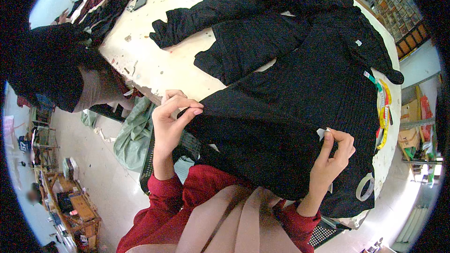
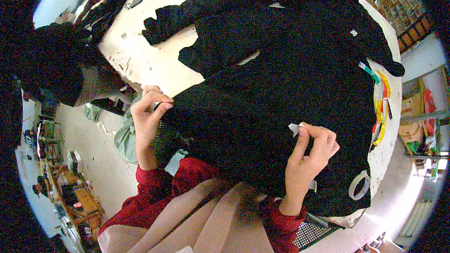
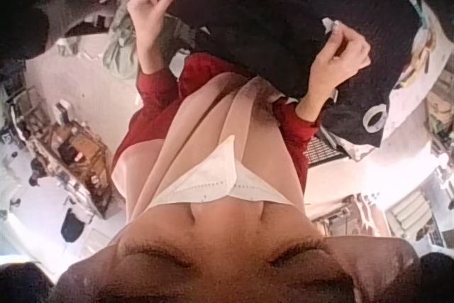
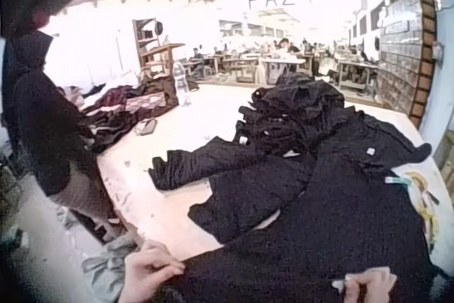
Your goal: The person lays a black garment flat on a table, measures it with a measuring tape, applies pieces of tape to mark specific points, and uses a pen to mark the garment. The person handles the garment, tape, measuring tape, and pen throughout the process.
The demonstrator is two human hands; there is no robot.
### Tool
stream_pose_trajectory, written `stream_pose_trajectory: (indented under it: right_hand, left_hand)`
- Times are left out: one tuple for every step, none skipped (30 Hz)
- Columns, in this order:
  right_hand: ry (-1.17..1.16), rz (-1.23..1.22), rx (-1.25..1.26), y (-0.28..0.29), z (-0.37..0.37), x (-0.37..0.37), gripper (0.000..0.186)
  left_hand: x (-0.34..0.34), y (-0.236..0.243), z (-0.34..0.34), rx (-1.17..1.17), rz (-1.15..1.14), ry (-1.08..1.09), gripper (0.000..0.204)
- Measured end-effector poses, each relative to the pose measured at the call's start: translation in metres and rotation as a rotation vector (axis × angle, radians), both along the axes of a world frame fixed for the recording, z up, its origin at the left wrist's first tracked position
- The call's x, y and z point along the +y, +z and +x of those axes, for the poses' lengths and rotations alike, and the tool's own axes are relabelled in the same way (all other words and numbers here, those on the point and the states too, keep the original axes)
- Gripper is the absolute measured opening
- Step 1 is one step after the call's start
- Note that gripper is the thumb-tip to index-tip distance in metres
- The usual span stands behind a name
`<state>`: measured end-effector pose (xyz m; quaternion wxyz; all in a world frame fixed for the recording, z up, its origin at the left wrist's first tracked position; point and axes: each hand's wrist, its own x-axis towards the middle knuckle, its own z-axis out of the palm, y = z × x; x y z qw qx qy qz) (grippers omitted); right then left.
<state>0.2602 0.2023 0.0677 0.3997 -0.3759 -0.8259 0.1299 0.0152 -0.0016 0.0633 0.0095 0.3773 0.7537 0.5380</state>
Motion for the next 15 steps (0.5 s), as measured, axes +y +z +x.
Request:
stream_pose_trajectory:
  right_hand:
    - [-0.020, 0.008, 0.006, -0.002, 0.001, 0.000, 0.004]
    - [-0.041, 0.016, 0.013, -0.003, 0.002, 0.001, 0.004]
    - [-0.048, 0.011, 0.029, -0.004, 0.003, 0.001, 0.004]
    - [-0.057, 0.007, 0.044, -0.005, 0.004, 0.002, 0.004]
    - [-0.060, -0.001, 0.060, -0.006, 0.005, 0.002, 0.005]
    - [-0.070, -0.025, 0.043, -0.007, 0.007, 0.003, 0.005]
    - [-0.081, -0.049, 0.026, -0.007, 0.009, 0.003, 0.007]
    - [-0.088, -0.071, 0.009, -0.007, 0.012, 0.002, 0.009]
    - [-0.030, -0.063, -0.086, 0.001, 0.015, 0.002, 0.014]
    - [0.028, -0.054, -0.182, 0.016, 0.023, 0.003, 0.020]
    - [0.097, -0.042, -0.261, 0.025, 0.030, 0.005, 0.026]
    - [-0.012, -0.090, -0.133, 0.026, 0.046, 0.004, 0.035]
    - [-0.126, -0.131, -0.008, 0.018, 0.075, 0.008, 0.044]
    - [-0.266, -0.139, -0.116, -0.001, 0.131, 0.029, 0.052]
    - [-0.423, -0.238, -0.176, -0.014, 0.165, 0.034, 0.051]
  left_hand:
    - [0.001, 0.001, 0.001, 0.035, 0.004, 0.009, 0.012]
    - [0.002, 0.002, 0.002, 0.076, 0.019, 0.001, 0.011]
    - [0.003, 0.002, 0.002, 0.118, 0.035, -0.009, 0.011]
    - [0.005, 0.003, 0.003, 0.159, 0.052, -0.018, 0.011]
    - [0.005, 0.004, 0.004, 0.173, 0.056, -0.024, 0.010]
    - [0.005, 0.005, 0.004, 0.188, 0.061, -0.031, 0.010]
    - [0.006, 0.005, 0.005, 0.202, 0.067, -0.038, 0.009]
    - [0.008, 0.005, 0.007, 0.163, 0.009, 0.008, 0.009]
    - [0.011, 0.006, 0.008, 0.131, -0.046, 0.056, 0.008]
    - [0.016, 0.006, 0.010, 0.097, -0.101, 0.106, 0.008]
    - [0.022, -0.001, 0.006, 0.024, -0.126, 0.105, 0.007]
    - [0.016, -0.017, -0.003, 0.004, -0.260, 0.039, 0.007]
    - [0.013, -0.030, -0.014, -0.022, -0.381, -0.031, 0.009]
    - [0.009, -0.027, -0.018, -0.027, -0.432, -0.092, 0.011]
    - [0.002, -0.024, -0.014, -0.038, -0.492, -0.140, 0.013]
